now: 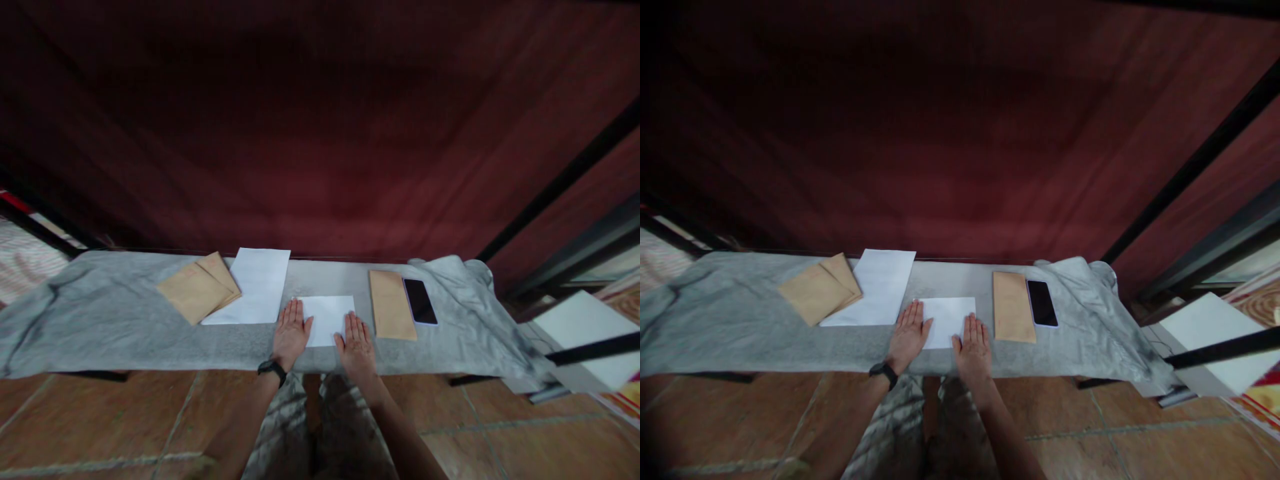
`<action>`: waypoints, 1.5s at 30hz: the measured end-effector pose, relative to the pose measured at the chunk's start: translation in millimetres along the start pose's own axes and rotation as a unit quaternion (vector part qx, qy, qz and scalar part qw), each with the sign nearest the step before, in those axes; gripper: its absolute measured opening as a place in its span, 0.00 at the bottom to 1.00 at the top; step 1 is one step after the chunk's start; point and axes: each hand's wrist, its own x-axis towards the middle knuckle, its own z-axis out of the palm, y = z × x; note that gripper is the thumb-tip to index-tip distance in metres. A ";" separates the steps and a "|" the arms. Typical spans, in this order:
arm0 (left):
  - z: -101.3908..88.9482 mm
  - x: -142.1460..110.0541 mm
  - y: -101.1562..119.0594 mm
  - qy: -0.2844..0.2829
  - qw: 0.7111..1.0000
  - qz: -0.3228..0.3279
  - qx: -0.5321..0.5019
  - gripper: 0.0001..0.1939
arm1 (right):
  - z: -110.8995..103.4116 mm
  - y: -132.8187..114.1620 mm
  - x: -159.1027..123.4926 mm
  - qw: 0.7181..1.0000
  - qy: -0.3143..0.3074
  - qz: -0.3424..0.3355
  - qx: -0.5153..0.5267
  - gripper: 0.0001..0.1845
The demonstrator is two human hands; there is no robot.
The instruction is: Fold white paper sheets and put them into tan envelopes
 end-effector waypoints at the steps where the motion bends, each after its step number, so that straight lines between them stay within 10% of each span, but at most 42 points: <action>1: 0.2 -3.1 -1.6 0.006 1.000 -0.004 -0.001 0.34 | -0.5 2.4 -1.1 1.000 0.003 0.000 -0.003 0.32; 7: -4.6 -15.8 -1.5 0.023 0.999 -0.042 -0.008 0.33 | -1.7 3.1 -3.3 1.000 -0.001 -0.001 -0.004 0.34; 18: -2.8 -32.5 62.2 -0.029 0.997 0.052 -0.045 0.30 | -9.2 0.6 -1.2 0.999 -0.031 0.023 0.030 0.32; 29: -3.2 -37.4 50.0 -0.042 0.995 0.085 -0.029 0.35 | -9.1 -52.8 30.2 0.982 -0.141 -0.010 0.123 0.31; 45: -14.3 -48.5 20.0 -0.012 1.000 -0.012 -0.017 0.31 | -2.0 -4.8 8.4 0.999 -0.034 -0.026 0.029 0.33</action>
